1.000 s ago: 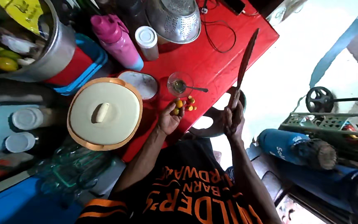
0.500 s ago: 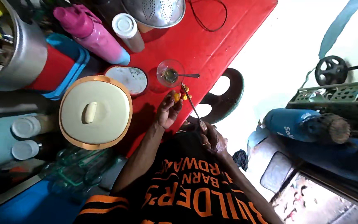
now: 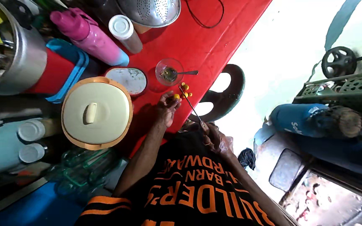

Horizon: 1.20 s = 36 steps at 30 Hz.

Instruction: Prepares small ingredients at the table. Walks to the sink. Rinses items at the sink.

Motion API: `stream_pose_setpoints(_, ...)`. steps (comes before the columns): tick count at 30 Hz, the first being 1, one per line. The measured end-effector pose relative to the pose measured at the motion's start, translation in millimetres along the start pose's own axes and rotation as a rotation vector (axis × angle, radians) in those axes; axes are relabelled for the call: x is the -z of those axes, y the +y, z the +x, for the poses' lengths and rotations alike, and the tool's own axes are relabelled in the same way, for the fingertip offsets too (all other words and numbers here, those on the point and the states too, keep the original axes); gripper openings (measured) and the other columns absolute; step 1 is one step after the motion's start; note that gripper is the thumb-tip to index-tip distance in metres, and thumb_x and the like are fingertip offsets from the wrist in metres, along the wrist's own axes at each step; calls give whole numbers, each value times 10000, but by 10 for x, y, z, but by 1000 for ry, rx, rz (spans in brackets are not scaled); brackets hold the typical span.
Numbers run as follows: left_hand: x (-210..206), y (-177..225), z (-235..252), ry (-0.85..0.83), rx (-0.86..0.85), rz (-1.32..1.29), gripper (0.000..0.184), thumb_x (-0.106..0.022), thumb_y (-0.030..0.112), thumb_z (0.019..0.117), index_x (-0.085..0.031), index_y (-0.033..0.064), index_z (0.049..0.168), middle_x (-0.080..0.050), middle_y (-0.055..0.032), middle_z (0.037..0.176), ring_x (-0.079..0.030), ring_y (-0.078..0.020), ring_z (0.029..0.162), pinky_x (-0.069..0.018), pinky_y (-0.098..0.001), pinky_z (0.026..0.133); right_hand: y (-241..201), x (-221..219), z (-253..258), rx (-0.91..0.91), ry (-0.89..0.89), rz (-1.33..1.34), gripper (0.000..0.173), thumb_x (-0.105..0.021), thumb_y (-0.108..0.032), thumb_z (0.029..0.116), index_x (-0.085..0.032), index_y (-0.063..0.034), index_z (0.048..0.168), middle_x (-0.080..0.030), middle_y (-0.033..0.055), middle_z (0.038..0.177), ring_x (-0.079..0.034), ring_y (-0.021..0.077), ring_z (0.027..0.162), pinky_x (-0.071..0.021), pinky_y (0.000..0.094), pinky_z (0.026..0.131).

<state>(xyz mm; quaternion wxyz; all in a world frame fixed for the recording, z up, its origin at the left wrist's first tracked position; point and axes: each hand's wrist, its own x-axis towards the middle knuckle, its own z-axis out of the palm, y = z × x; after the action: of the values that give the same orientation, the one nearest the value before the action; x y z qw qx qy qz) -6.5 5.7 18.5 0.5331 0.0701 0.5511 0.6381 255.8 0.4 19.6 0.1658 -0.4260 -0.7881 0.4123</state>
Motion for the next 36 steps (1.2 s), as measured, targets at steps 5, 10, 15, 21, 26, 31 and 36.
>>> stream_pose_setpoints(5,27,-6,-8,8,-12,67,372,-622,-90,927,-576,118,1233,-648,7,1079,-665,-95,909,-584,-279,846,-23,-14,-38,-14,-9,4,508,-576,-315,986,-618,44,1344,-746,178,1054,-737,256,869,-608,450,787)
stream_pose_setpoints(10,-20,38,-26,10,2,152,430,-591,-65,965,-580,115,1356,-628,-9,1189,-639,-80,925,-557,-250,842,1,-16,-23,-55,-41,-20,492,-594,-300,983,-614,5,1368,-743,171,1064,-736,276,879,-606,476,785)
stream_pose_setpoints(15,66,3,7,-39,-51,225,458,-598,-36,976,-558,97,1412,-636,-57,1278,-668,-161,1025,-580,-348,897,6,-75,-33,-109,-121,-33,508,-602,-332,991,-601,-47,1412,-735,166,1155,-736,304,979,-598,526,847)
stream_pose_setpoints(21,24,-98,168,43,-36,183,384,-546,-95,959,-479,-12,1328,-663,-68,1082,-687,-147,930,-607,-323,808,-105,20,21,-175,-202,-36,503,-628,-305,1004,-560,-96,1457,-720,177,1192,-720,350,1041,-569,579,916)
stream_pose_setpoints(26,-19,-88,206,105,35,174,311,-516,-30,1010,-529,20,1318,-666,-34,1010,-664,-95,824,-582,-259,724,-35,-21,31,-186,-220,-21,506,-600,-323,1020,-541,-92,1465,-695,206,1217,-699,371,1080,-553,580,934)
stream_pose_setpoints(31,-44,-116,206,101,61,113,297,-468,-33,1024,-545,24,1304,-662,-33,1031,-669,-91,828,-587,-251,718,-31,-27,33,-183,-205,-8,505,-610,-324,1015,-549,-92,1460,-696,210,1217,-701,372,1080,-552,588,929)
stream_pose_setpoints(36,-29,-120,207,110,81,101,351,-463,-65,1013,-482,54,1342,-647,-23,965,-662,-96,777,-581,-262,696,-60,-36,25,-190,-204,21,477,-606,-306,1022,-564,-91,1446,-704,216,1186,-704,380,1059,-552,594,920)
